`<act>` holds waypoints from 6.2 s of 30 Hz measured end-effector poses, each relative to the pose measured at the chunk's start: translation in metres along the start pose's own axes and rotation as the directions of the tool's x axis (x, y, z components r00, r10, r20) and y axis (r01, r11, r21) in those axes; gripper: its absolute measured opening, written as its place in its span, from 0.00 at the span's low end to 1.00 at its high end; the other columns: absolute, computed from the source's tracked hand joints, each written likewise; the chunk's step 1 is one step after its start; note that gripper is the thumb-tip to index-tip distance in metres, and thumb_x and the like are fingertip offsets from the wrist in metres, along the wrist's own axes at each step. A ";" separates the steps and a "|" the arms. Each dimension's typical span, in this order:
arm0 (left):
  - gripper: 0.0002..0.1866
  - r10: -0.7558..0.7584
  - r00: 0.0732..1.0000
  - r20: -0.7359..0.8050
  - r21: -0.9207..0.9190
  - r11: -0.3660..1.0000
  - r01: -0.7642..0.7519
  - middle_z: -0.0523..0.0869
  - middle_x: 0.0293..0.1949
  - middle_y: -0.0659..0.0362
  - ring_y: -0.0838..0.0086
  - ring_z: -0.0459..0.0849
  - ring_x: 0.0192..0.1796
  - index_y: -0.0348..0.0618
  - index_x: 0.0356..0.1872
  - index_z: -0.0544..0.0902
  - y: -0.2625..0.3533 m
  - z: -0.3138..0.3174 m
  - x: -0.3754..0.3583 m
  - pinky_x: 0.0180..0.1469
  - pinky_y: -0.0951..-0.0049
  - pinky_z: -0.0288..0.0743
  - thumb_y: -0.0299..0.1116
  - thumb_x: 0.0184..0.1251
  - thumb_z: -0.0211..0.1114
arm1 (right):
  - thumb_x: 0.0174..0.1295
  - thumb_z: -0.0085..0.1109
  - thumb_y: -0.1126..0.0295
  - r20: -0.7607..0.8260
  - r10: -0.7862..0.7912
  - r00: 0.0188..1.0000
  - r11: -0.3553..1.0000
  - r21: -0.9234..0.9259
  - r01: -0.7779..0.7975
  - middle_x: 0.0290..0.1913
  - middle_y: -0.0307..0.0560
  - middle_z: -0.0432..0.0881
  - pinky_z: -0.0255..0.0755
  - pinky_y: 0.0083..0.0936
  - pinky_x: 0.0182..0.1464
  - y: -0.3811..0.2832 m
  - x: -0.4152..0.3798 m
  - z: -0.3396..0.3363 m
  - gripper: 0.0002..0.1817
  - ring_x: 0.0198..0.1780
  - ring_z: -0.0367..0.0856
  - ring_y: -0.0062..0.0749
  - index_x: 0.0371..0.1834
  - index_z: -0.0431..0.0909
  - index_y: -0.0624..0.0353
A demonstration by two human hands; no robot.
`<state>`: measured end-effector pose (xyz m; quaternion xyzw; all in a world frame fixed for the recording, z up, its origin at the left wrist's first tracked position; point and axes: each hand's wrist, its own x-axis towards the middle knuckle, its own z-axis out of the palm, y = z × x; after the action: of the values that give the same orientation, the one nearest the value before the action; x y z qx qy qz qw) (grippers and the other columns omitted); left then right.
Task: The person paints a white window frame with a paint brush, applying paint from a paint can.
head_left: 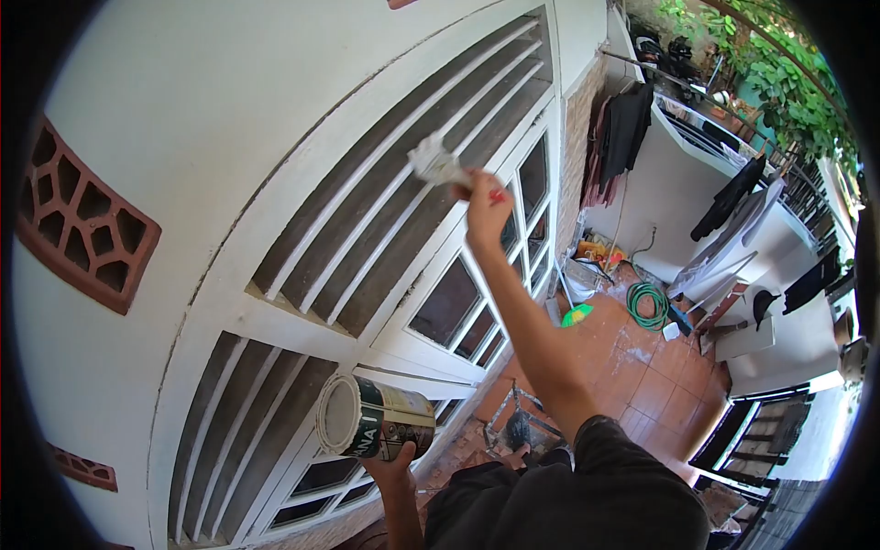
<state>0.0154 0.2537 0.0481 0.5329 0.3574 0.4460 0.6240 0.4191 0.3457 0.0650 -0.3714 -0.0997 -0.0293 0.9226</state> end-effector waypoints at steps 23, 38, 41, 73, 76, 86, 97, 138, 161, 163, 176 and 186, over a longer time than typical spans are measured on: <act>0.48 -0.022 0.999 0.039 -0.032 0.999 0.023 0.76 0.58 0.57 0.65 0.76 0.62 0.42 0.67 0.66 -0.009 -0.007 0.008 0.67 0.62 0.68 0.29 0.41 0.84 | 0.62 0.54 0.68 -0.022 0.046 0.999 0.930 -0.365 -0.051 0.20 0.52 0.83 0.78 0.24 0.25 -0.066 0.061 0.030 0.15 0.19 0.84 0.31 0.28 0.83 0.72; 0.48 -0.019 1.000 0.024 -0.057 0.998 0.020 0.74 0.62 0.56 0.65 0.73 0.64 0.43 0.69 0.63 -0.021 -0.004 0.009 0.68 0.62 0.65 0.28 0.44 0.82 | 0.65 0.56 0.67 0.161 -0.042 0.986 0.893 -0.437 0.109 0.23 0.52 0.85 0.79 0.24 0.28 -0.055 0.073 0.046 0.16 0.22 0.85 0.30 0.32 0.84 0.73; 0.50 -0.033 0.999 0.026 -0.061 0.998 0.034 0.73 0.62 0.57 0.65 0.73 0.64 0.44 0.70 0.62 -0.011 0.002 0.007 0.69 0.62 0.64 0.28 0.43 0.82 | 0.64 0.57 0.67 0.157 0.023 0.987 0.940 -0.339 0.032 0.26 0.52 0.85 0.80 0.24 0.26 -0.057 0.081 0.022 0.16 0.23 0.85 0.31 0.32 0.84 0.73; 0.48 0.032 0.999 -0.033 -0.085 0.996 -0.035 0.75 0.60 0.57 0.64 0.74 0.63 0.43 0.68 0.65 -0.006 -0.025 -0.010 0.68 0.60 0.67 0.30 0.43 0.83 | 0.70 0.55 0.67 -0.225 -0.102 0.969 0.994 0.025 0.110 0.28 0.47 0.83 0.79 0.21 0.29 -0.015 0.070 -0.002 0.16 0.27 0.83 0.28 0.33 0.83 0.70; 0.49 0.061 0.998 -0.022 -0.076 0.995 -0.062 0.75 0.60 0.57 0.64 0.74 0.63 0.42 0.69 0.64 -0.006 -0.027 -0.009 0.68 0.60 0.67 0.31 0.43 0.83 | 0.71 0.53 0.66 -0.197 -0.087 0.977 0.994 0.048 0.098 0.30 0.47 0.84 0.80 0.21 0.31 -0.023 0.069 -0.005 0.16 0.29 0.84 0.28 0.36 0.83 0.71; 0.50 0.061 0.998 -0.024 -0.039 0.997 -0.062 0.74 0.62 0.54 0.63 0.75 0.63 0.39 0.70 0.62 0.004 -0.011 -0.003 0.67 0.61 0.68 0.36 0.45 0.83 | 0.74 0.54 0.60 0.214 0.216 0.953 0.976 -0.054 -0.210 0.31 0.47 0.85 0.76 0.20 0.30 -0.053 -0.130 -0.007 0.19 0.26 0.83 0.26 0.39 0.83 0.70; 0.51 0.186 0.981 0.047 0.035 0.981 -0.188 0.75 0.61 0.56 0.65 0.75 0.61 0.41 0.70 0.62 -0.019 -0.019 -0.001 0.66 0.62 0.70 0.33 0.42 0.83 | 0.72 0.54 0.63 -0.176 0.529 0.830 0.843 0.000 -0.537 0.31 0.54 0.85 0.80 0.25 0.32 -0.071 -0.214 -0.126 0.17 0.27 0.84 0.32 0.41 0.81 0.71; 0.53 0.048 0.999 -0.018 0.396 0.918 -0.037 0.77 0.59 0.52 0.66 0.77 0.62 0.37 0.64 0.66 0.011 0.038 -0.141 0.65 0.64 0.71 0.37 0.33 0.87 | 0.73 0.52 0.56 0.148 0.685 0.713 0.728 -0.091 -0.680 0.47 0.44 0.81 0.70 0.15 0.41 -0.172 -0.242 -0.228 0.27 0.45 0.77 0.20 0.66 0.70 0.66; 0.61 0.278 0.861 -0.425 0.342 0.930 -0.132 0.66 0.64 0.48 0.62 0.67 0.69 0.40 0.67 0.51 0.001 -0.039 -0.215 0.70 0.58 0.62 0.39 0.35 0.87 | 0.72 0.57 0.65 0.452 0.850 0.269 0.331 -0.063 -0.941 0.41 0.48 0.83 0.82 0.14 0.38 -0.163 -0.267 -0.179 0.15 0.39 0.82 0.25 0.51 0.76 0.67; 0.61 0.279 0.852 -0.443 0.311 0.939 -0.145 0.67 0.64 0.49 0.62 0.68 0.68 0.40 0.67 0.51 0.002 -0.044 -0.212 0.69 0.59 0.62 0.39 0.35 0.87 | 0.72 0.57 0.64 0.437 0.869 0.234 0.310 -0.110 -0.944 0.38 0.46 0.83 0.80 0.15 0.37 -0.175 -0.277 -0.157 0.13 0.38 0.81 0.25 0.46 0.78 0.65; 0.61 0.207 0.806 -0.554 0.236 0.968 -0.087 0.69 0.62 0.48 0.62 0.71 0.65 0.38 0.68 0.52 -0.030 -0.069 -0.216 0.68 0.60 0.64 0.38 0.33 0.88 | 0.73 0.54 0.64 0.366 0.925 0.103 0.206 -0.256 -0.944 0.38 0.49 0.80 0.79 0.18 0.39 -0.160 -0.305 -0.136 0.17 0.38 0.79 0.27 0.53 0.74 0.68; 0.63 0.330 0.848 -0.415 0.373 0.912 -0.172 0.70 0.62 0.48 0.61 0.73 0.65 0.38 0.68 0.52 -0.042 -0.056 -0.229 0.68 0.59 0.65 0.37 0.31 0.89 | 0.73 0.55 0.63 0.671 0.702 0.240 0.477 -0.193 -0.857 0.49 0.46 0.77 0.72 0.20 0.42 -0.208 -0.280 -0.097 0.19 0.41 0.73 0.25 0.59 0.71 0.65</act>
<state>-0.1080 0.0564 -0.0102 0.5461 0.4915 0.5758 0.3588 0.1338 0.1228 0.0802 -0.2509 -0.2284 0.5831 0.7382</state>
